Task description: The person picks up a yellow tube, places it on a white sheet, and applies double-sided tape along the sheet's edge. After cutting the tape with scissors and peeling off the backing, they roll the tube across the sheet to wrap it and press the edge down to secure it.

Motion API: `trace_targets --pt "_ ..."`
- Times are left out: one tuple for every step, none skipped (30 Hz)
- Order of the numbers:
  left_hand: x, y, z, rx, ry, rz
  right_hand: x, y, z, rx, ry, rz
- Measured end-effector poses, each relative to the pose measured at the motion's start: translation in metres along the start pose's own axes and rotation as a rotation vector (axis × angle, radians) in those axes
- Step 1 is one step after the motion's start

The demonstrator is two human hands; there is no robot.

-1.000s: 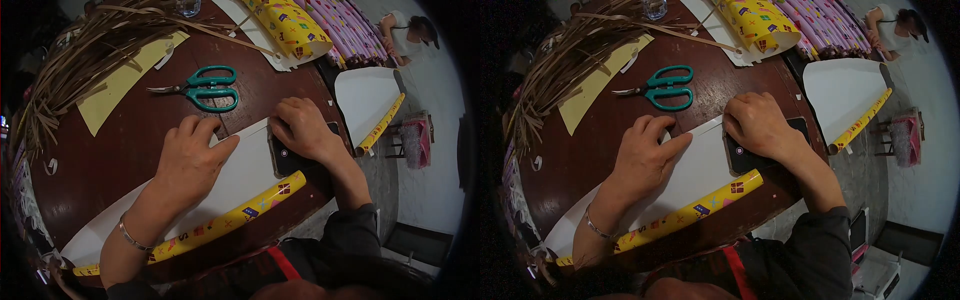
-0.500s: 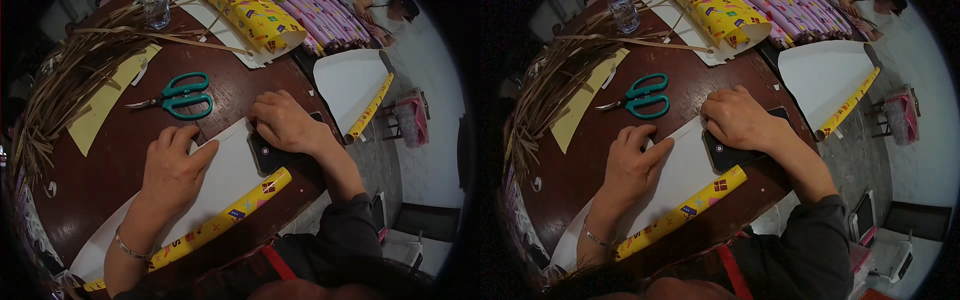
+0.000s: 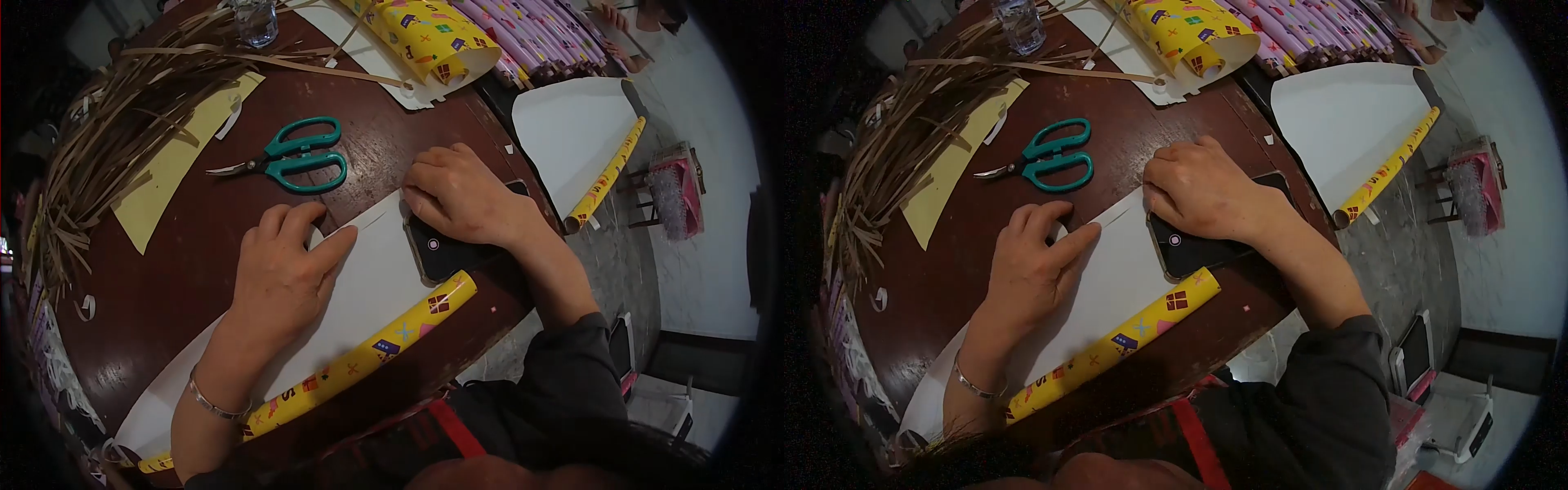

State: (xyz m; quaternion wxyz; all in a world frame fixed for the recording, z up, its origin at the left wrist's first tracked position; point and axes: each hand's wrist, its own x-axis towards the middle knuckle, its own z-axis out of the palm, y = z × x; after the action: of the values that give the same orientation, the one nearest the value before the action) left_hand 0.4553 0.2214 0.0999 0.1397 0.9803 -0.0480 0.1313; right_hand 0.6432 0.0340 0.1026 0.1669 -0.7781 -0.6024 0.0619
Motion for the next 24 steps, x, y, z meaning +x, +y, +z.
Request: trace_targets --pt "0.0002 0.0 -0.0003 0.003 0.001 -0.005 0.0007 -0.0002 0.0009 -0.011 0.012 0.004" --pt "0.0001 0.0 -0.0007 -0.006 -0.001 -0.006 0.0017 -0.0009 0.0014 -0.009 0.01 -0.003" --pt "0.0 0.0002 -0.0009 -0.017 -0.003 -0.007 0.0025 -0.0019 0.0016 -0.019 0.018 0.005" --pt "-0.0001 0.0004 -0.0008 -0.015 -0.001 -0.014 0.0029 -0.0027 0.0018 -0.03 0.026 0.013" --pt "-0.0001 0.0003 -0.0006 -0.025 0.002 -0.014 0.0031 -0.0031 0.002 -0.03 0.023 0.006" --pt "-0.0004 0.0002 -0.0005 -0.035 0.006 -0.015 0.0032 -0.0032 0.0023 -0.037 0.033 0.004" --pt "-0.0005 -0.0001 -0.0004 -0.032 0.012 -0.024 0.0039 -0.0031 0.0021 -0.046 0.043 0.0" --pt "-0.0008 -0.0003 0.0001 -0.027 0.023 -0.012 0.0041 -0.0032 0.0018 -0.047 0.039 -0.01" --pt "-0.0012 -0.0004 0.0004 -0.021 0.033 0.001 0.0039 -0.0035 0.0014 -0.054 0.033 -0.006" --pt "-0.0014 -0.0009 0.0009 -0.019 0.04 -0.006 0.0042 -0.0033 0.0006 -0.063 0.027 -0.001" --pt "-0.0017 -0.0013 0.0015 -0.026 0.044 -0.002 0.0047 -0.0029 0.0004 -0.066 0.024 -0.01" --pt "-0.0022 -0.0014 0.0021 -0.035 0.046 0.003 0.0046 -0.0026 0.0009 -0.066 0.029 -0.007" --pt "-0.0026 -0.0014 0.0027 -0.037 0.046 -0.005 0.0042 -0.0026 0.0017 -0.062 0.032 -0.001" --pt "-0.003 -0.0016 0.0033 -0.043 0.053 -0.004 0.0038 -0.0034 0.002 -0.057 0.025 -0.005" --pt "-0.0031 -0.002 0.0038 -0.047 0.063 -0.003 0.0044 -0.0038 0.0009 -0.071 0.032 -0.008" --pt "-0.0037 -0.0021 0.0041 -0.047 0.064 -0.008 0.0047 -0.0042 0.0005 -0.085 0.04 -0.009" --pt "-0.0036 -0.0025 0.0042 -0.044 0.067 -0.005 0.0053 -0.0039 0.0008 -0.085 0.037 -0.014" --pt "-0.0036 -0.0025 0.0042 -0.041 0.069 -0.001 0.0053 -0.0037 0.0014 -0.09 0.029 -0.002" --pt "-0.0035 -0.0024 0.004 -0.043 0.07 -0.005 0.0051 -0.0036 0.0017 -0.095 0.021 0.01" --pt "-0.0036 -0.0021 0.0037 -0.05 0.068 -0.005 0.0047 -0.0036 0.0014 -0.094 0.015 0.008" --pt "-0.0039 -0.0019 0.0035 -0.057 0.066 -0.005 0.0045 -0.0038 0.001 -0.092 0.009 0.017" --pt "-0.0041 -0.0018 0.0035 -0.059 0.068 -0.012 0.0049 -0.0038 0.0006 -0.09 0.003 0.025" --pt "-0.0046 -0.0017 0.0038 -0.057 0.065 -0.007 0.0052 -0.004 0.0005 -0.091 -0.002 0.02" --pt "-0.0052 -0.0014 0.0038 -0.056 0.061 -0.003 0.0052 -0.0043 0.0005 -0.087 0.001 0.021"
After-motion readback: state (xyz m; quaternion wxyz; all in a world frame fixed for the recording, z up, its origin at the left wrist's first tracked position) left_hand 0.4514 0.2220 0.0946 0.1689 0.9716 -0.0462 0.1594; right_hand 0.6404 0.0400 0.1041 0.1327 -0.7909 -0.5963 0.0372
